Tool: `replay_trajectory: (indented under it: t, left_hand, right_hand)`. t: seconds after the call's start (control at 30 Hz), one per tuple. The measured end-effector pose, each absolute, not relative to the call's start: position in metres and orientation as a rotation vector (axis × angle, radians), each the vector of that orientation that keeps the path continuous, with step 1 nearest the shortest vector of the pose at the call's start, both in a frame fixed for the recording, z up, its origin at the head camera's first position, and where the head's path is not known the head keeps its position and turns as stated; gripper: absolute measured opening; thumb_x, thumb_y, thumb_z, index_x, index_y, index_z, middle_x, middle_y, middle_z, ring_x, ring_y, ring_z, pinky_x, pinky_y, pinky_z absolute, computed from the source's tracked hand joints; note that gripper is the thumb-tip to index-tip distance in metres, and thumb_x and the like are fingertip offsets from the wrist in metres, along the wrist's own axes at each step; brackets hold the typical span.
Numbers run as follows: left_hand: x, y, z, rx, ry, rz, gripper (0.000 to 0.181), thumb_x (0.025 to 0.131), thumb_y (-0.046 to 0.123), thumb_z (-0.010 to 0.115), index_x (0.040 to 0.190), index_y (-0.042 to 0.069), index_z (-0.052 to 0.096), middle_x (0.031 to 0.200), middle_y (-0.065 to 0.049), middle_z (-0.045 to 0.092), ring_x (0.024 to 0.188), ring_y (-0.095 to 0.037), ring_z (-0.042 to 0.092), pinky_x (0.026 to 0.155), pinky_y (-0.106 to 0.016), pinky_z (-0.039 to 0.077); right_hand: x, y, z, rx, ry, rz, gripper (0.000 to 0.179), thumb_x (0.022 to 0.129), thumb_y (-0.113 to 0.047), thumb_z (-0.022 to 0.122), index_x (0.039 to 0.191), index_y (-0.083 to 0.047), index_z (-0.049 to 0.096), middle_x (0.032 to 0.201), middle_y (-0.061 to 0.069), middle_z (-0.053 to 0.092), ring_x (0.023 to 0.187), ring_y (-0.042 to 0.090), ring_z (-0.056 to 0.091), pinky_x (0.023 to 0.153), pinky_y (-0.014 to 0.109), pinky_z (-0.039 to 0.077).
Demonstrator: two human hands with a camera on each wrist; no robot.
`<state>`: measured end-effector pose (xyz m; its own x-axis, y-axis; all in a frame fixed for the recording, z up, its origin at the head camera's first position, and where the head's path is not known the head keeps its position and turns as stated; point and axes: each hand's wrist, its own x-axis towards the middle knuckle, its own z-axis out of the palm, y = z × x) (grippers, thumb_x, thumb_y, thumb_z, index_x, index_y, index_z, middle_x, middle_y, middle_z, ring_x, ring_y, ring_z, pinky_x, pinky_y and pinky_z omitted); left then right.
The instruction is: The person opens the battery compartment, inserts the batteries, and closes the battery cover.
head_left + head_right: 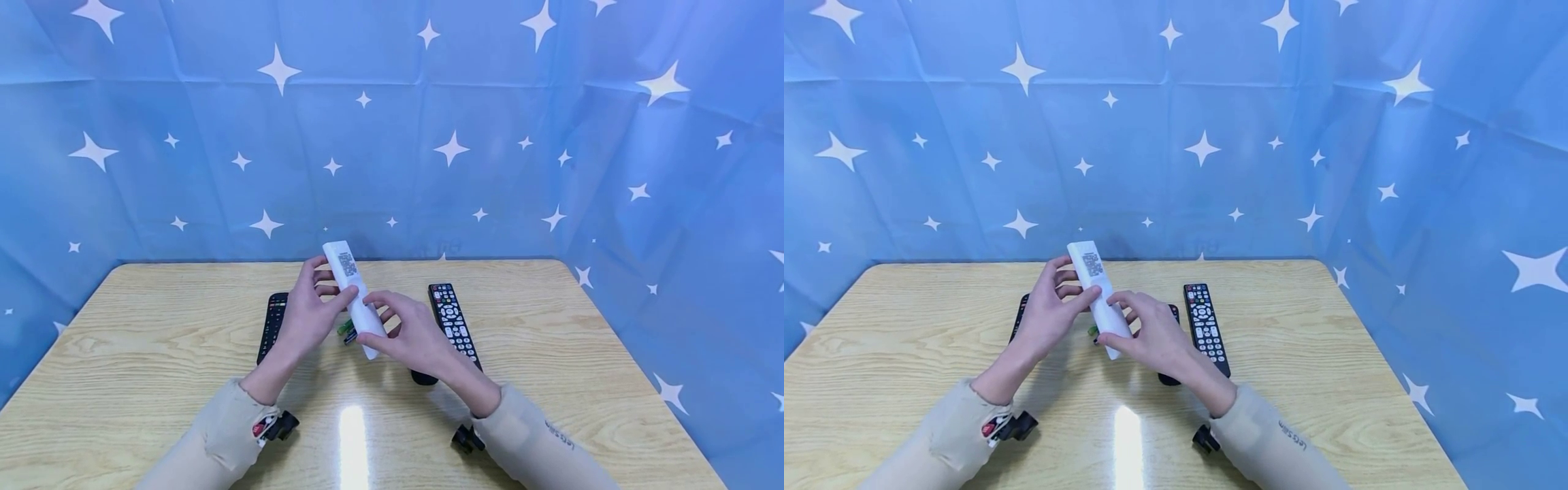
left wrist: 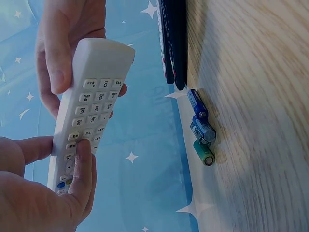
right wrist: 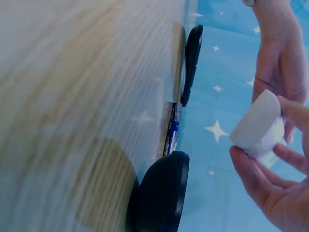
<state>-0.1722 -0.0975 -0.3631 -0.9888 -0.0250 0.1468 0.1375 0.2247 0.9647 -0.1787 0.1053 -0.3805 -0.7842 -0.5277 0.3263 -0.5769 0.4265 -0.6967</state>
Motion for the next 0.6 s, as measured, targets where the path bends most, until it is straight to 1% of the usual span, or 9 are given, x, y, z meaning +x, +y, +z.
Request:
replay_trajectory:
  t: [0.07,0.23,0.37,0.47,0.6]
  left_hand:
    - [-0.1723,-0.0973,-0.3626,-0.111,-2.341,-1.885,0.070,0.096,0.015,0.076,0.153,0.011,0.036,0.125,-0.012,0.061,0.106,-0.027,0.066,0.082,-0.045,0.060]
    - [-0.1723,-0.0969,-0.3625,-0.107,-2.326,-1.915,0.069,0.096,0.013,0.075,0.153,0.011,0.037,0.123,-0.012,0.061,0.105,-0.027,0.067,0.082,-0.045,0.061]
    - [-0.1719,-0.0960,-0.3621,-0.101,-2.323,-1.909,0.068,0.095,0.011,0.076,0.152,0.012,0.039,0.122,-0.012,0.062,0.104,-0.026,0.068,0.080,-0.041,0.061]
    - [-0.1720,-0.0952,-0.3618,-0.109,-2.313,-1.916,0.068,0.094,0.010,0.077,0.151,0.011,0.040,0.122,-0.012,0.063,0.103,-0.026,0.068,0.079,-0.041,0.061]
    - [-0.1721,-0.0934,-0.3618,-0.123,-2.305,-1.925,0.068,0.093,0.009,0.077,0.150,0.011,0.040,0.121,-0.012,0.063,0.102,-0.026,0.068,0.079,-0.045,0.061]
  right_hand:
    - [-0.1783,0.1053,-0.3806,1.004,-2.599,1.288,0.051,0.087,-0.024,0.086,0.131,-0.011,0.062,0.120,0.005,0.067,0.088,0.017,0.067,0.061,0.024,0.059]
    - [-0.1772,0.1046,-0.3798,0.998,-2.581,1.265,0.050,0.086,-0.022,0.086,0.128,-0.009,0.062,0.114,0.005,0.066,0.085,0.017,0.067,0.059,0.023,0.058]
    - [-0.1771,0.1045,-0.3790,1.008,-2.570,1.259,0.049,0.086,-0.021,0.087,0.126,-0.009,0.061,0.111,0.007,0.064,0.083,0.018,0.066,0.057,0.023,0.057]
    - [-0.1776,0.1049,-0.3791,1.014,-2.565,1.252,0.050,0.085,-0.021,0.087,0.126,-0.008,0.061,0.110,0.007,0.063,0.083,0.020,0.066,0.056,0.022,0.057]
    - [-0.1782,0.1059,-0.3796,1.016,-2.567,1.239,0.051,0.085,-0.021,0.087,0.126,-0.009,0.060,0.110,0.007,0.062,0.082,0.022,0.065,0.054,0.022,0.056]
